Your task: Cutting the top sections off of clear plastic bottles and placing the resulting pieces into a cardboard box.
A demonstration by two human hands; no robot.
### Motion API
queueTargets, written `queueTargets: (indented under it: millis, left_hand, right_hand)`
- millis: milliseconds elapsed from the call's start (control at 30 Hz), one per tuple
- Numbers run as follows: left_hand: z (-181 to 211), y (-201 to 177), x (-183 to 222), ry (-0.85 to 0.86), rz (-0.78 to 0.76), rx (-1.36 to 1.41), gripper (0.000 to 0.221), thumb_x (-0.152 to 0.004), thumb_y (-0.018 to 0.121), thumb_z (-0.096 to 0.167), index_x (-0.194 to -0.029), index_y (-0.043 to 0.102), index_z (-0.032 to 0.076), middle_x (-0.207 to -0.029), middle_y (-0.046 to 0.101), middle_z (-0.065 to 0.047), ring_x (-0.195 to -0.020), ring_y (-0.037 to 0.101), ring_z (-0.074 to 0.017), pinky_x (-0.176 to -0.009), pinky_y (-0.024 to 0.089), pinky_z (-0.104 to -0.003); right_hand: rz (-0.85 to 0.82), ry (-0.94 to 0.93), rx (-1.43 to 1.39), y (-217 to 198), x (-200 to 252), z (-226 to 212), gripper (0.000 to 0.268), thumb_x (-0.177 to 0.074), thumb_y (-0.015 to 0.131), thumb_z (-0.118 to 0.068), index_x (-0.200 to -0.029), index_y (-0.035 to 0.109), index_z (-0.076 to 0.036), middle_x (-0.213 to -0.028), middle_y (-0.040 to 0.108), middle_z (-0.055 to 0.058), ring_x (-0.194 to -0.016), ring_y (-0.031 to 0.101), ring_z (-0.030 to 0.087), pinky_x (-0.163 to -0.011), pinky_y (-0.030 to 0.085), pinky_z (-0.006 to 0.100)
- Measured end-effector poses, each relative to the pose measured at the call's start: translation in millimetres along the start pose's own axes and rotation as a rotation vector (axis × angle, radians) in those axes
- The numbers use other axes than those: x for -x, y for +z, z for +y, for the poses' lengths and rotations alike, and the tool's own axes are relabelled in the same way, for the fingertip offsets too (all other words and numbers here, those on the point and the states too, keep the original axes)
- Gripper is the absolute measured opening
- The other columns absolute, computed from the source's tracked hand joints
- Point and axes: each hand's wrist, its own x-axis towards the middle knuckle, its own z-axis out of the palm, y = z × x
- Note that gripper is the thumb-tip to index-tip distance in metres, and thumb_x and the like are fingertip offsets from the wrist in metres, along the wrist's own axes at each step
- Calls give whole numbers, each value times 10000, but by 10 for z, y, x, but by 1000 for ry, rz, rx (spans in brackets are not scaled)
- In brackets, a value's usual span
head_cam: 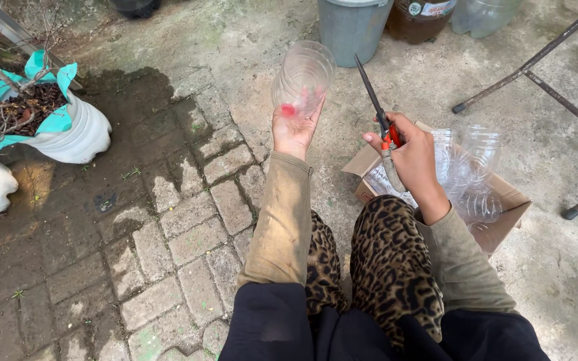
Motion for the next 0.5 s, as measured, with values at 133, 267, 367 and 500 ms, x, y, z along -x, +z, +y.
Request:
queueTargets:
  millis: [133, 267, 367, 500]
  left_hand:
    - [-39, 36, 76, 50, 129, -33, 546, -1051, 293, 256, -1551, 283, 37, -1495, 409, -282, -1380, 434, -501, -1088, 440, -671]
    - [-36, 22, 73, 129, 225, -75, 601, -1057, 272, 434, -1538, 235, 77, -1560, 368, -271, -1392, 418, -502, -1087, 412, -706]
    - [10, -8, 52, 176, 272, -125, 668, -1034, 305, 535, -1523, 204, 92, -1579, 375, -252, -1394, 432, -500, -1080, 383, -737]
    - [107, -151, -43, 211, 256, -227, 704, -990, 432, 602, -1504, 323, 132, -1594, 349, -213, -1430, 396, -473, -1104, 339, -739]
  right_hand:
    - [15, -12, 21, 13, 37, 49, 448, -889, 863, -360, -1129, 717, -11, -611, 448, 0, -592, 394, 74, -538, 320, 263]
    - [-8, 80, -26, 109, 65, 143, 414, -889, 848, -361, -1112, 732, -33, -596, 444, -22, -591, 394, 64, -548, 318, 259]
    - [-11, 96, -148, 212, 105, 243, 368, -926, 824, -342, -1120, 729, -43, -651, 497, -71, -636, 432, 28, -581, 352, 224]
    - [-79, 274, -358, 333, 130, 327, 304, -944, 775, -309, -1127, 723, -72, -652, 499, -79, -591, 411, 15, -533, 284, 217]
